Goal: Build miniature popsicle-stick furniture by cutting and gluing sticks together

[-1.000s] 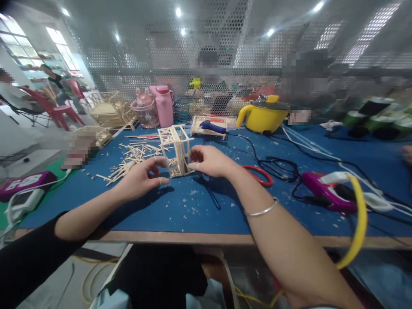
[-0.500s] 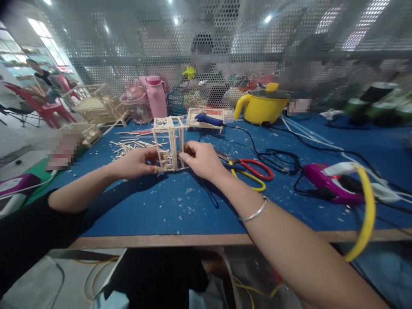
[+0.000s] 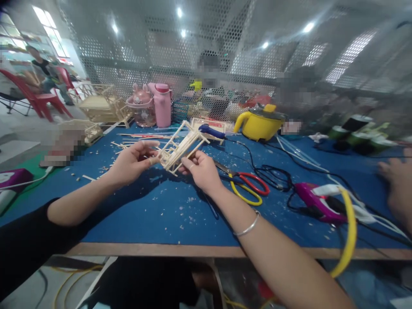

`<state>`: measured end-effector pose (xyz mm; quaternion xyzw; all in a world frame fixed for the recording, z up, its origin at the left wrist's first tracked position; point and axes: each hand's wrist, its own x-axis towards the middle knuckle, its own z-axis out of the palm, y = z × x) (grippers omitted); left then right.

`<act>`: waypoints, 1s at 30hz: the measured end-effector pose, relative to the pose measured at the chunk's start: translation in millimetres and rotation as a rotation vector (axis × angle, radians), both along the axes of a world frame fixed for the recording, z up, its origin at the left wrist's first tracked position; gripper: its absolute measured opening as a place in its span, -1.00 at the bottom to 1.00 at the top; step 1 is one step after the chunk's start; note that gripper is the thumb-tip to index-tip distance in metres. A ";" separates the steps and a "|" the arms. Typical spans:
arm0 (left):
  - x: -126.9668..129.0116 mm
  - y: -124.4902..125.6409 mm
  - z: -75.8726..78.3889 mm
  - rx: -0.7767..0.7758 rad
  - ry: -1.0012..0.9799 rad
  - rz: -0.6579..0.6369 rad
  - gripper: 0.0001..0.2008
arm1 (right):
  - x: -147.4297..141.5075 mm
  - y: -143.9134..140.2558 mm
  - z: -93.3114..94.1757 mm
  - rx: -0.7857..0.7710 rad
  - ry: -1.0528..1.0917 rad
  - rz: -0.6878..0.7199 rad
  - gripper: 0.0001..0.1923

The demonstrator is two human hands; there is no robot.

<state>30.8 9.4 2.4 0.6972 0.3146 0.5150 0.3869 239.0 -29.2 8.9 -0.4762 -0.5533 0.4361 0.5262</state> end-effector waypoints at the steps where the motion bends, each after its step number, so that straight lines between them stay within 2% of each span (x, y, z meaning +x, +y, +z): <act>1: 0.6 -0.8 2.3 0.023 -0.017 0.006 -0.63 | -1.3 1.1 -1.3 -0.040 0.050 0.005 -0.72; 5: 0.5 -2.0 9.3 0.104 0.010 0.015 -0.64 | -9.7 3.9 -6.8 -0.167 0.131 0.039 -0.74; 9: -5.8 3.5 15.3 0.186 0.085 0.101 -0.65 | -17.7 -0.2 -6.7 -0.260 0.024 0.157 -0.76; 11: -10.6 8.4 17.0 0.213 0.136 0.151 -0.68 | -15.8 -6.3 -0.5 -0.359 -0.102 0.338 -0.70; 12: -13.0 11.0 17.1 0.222 0.161 0.164 -0.70 | -12.2 -10.0 4.4 -0.429 -0.182 0.480 -0.69; 14: -17.1 15.3 15.6 0.235 0.197 0.161 -0.71 | 0.5 -17.0 16.3 -0.599 -0.367 0.852 -0.71; 15: -18.6 16.8 14.1 0.241 0.209 0.149 -0.70 | 9.2 -19.8 22.6 -0.651 -0.407 0.993 -0.72; 16: -19.8 17.7 12.4 0.246 0.216 0.140 -0.70 | 18.9 -21.7 28.7 -0.657 -0.396 1.051 -0.72; 18: -21.2 17.6 9.1 0.253 0.230 0.128 -0.71 | 39.3 -23.0 39.3 -0.535 -0.243 0.943 -0.71; 20: -22.2 15.7 6.5 0.257 0.252 0.120 -0.72 | 57.8 -20.9 47.3 -0.322 -0.046 0.721 -0.71; 23: -24.7 13.1 4.1 0.250 0.238 0.134 -0.68 | 77.6 -12.3 52.8 -0.076 0.192 0.282 -0.69; 25: -27.8 13.9 2.6 0.230 0.152 0.209 -0.63 | 85.6 -4.4 51.3 0.020 0.289 0.001 -0.65; 27: -31.6 17.2 0.6 0.204 0.062 0.303 -0.60 | 90.2 3.4 45.9 0.059 0.310 -0.139 -0.71; 30: -36.3 22.7 -2.2 0.179 0.028 0.375 -0.59 | 90.4 11.6 35.0 0.096 0.298 -0.243 -0.79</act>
